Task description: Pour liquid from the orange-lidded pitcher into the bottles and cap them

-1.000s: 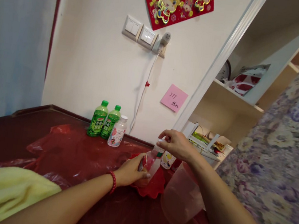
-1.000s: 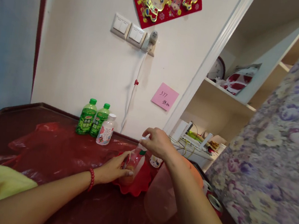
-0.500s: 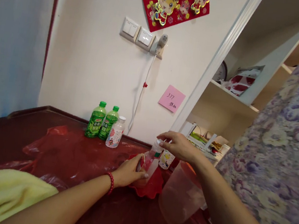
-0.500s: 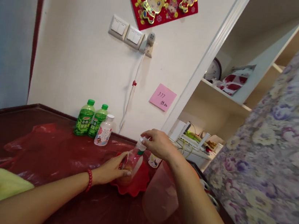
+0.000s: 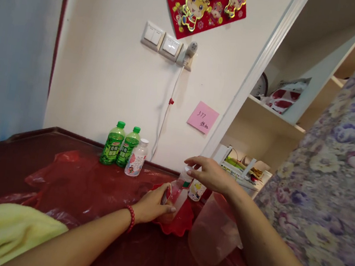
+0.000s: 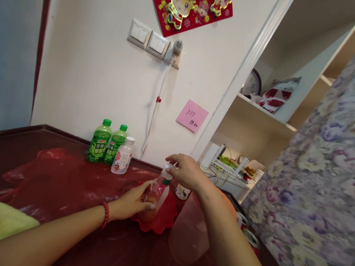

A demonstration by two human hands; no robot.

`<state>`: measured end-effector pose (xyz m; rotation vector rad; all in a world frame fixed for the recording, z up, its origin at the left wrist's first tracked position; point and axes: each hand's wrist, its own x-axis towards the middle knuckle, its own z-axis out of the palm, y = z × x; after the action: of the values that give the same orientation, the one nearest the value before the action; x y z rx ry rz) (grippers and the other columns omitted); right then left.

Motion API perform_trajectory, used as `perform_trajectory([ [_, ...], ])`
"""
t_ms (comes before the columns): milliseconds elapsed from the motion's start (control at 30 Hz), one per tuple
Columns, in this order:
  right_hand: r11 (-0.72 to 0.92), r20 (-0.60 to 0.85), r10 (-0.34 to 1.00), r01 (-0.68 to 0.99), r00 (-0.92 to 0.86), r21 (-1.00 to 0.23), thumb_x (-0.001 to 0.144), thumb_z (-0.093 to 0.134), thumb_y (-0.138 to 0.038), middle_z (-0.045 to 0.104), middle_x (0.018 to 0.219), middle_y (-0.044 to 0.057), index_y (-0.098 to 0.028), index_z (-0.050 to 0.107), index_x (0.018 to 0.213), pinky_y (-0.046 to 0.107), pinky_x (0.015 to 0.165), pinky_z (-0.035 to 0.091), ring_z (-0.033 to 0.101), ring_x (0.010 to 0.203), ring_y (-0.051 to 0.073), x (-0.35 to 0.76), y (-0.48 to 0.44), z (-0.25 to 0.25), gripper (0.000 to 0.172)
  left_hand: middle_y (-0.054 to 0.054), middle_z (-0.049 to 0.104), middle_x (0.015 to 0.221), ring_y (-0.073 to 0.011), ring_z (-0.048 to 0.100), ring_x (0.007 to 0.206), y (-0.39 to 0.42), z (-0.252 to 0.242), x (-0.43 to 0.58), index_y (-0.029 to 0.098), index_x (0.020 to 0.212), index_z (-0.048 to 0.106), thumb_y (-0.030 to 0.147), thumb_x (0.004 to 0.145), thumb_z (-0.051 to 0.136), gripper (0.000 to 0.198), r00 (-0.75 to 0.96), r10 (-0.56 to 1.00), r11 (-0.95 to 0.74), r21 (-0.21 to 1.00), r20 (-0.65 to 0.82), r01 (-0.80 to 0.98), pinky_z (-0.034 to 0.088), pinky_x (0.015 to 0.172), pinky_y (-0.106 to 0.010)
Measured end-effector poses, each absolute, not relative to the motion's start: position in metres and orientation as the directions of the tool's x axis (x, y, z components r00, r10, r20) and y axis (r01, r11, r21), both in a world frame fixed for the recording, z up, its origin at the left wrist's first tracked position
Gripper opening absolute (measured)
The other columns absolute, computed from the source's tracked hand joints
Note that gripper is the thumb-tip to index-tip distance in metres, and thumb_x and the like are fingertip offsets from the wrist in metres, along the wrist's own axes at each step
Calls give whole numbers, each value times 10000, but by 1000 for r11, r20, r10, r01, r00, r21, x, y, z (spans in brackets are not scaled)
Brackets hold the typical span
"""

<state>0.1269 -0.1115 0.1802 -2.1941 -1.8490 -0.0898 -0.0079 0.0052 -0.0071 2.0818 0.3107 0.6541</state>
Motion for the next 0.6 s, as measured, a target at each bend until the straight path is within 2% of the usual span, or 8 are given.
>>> perform_trajectory([
  [100, -189, 267, 938, 971, 222, -144, 887, 650, -335, 721, 1049, 98, -181, 729, 1088, 298, 770, 461, 647, 880, 198, 127, -108, 175, 266, -113, 631, 1365, -336, 557, 1295, 6, -7, -8, 244, 1432, 439, 424, 771, 738, 748, 825, 459, -546, 837, 330, -32, 416, 1095, -454],
  [200, -236, 310, 913, 964, 264, -127, 882, 641, -411, 718, 954, 103, -175, 712, 995, 301, 688, 424, 632, 808, 208, 127, -107, 171, 271, -118, 628, 1367, -333, 559, 1292, 5, -4, -9, 236, 1444, 420, 426, 782, 728, 755, 826, 469, -531, 847, 314, -21, 423, 1088, -446],
  [367, -264, 331, 899, 958, 288, -115, 878, 608, -576, 705, 1011, 125, -179, 704, 1043, 322, 722, 415, 633, 852, 233, 125, -109, 169, 441, -101, 630, 1366, -328, 567, 1277, 4, -2, -9, 249, 1451, 408, 422, 778, 724, 763, 834, 457, -537, 843, 309, -18, 429, 1082, -444],
  [467, -275, 332, 894, 954, 300, -121, 863, 644, -554, 703, 1027, 138, -159, 712, 1061, 332, 732, 415, 638, 895, 256, 122, -106, 168, 447, -114, 617, 1382, -333, 568, 1272, 5, -3, -8, 237, 1444, 419, 433, 782, 717, 751, 835, 449, -538, 842, 317, -30, 430, 1079, -450],
  [600, -249, 315, 904, 955, 290, -163, 836, 719, -421, 712, 1048, 138, -141, 734, 1072, 332, 788, 436, 643, 953, 258, 121, -101, 169, 367, -99, 630, 1366, -329, 564, 1277, 8, -5, -7, 248, 1448, 409, 453, 797, 704, 744, 840, 446, -541, 841, 310, -24, 431, 1079, -443],
])
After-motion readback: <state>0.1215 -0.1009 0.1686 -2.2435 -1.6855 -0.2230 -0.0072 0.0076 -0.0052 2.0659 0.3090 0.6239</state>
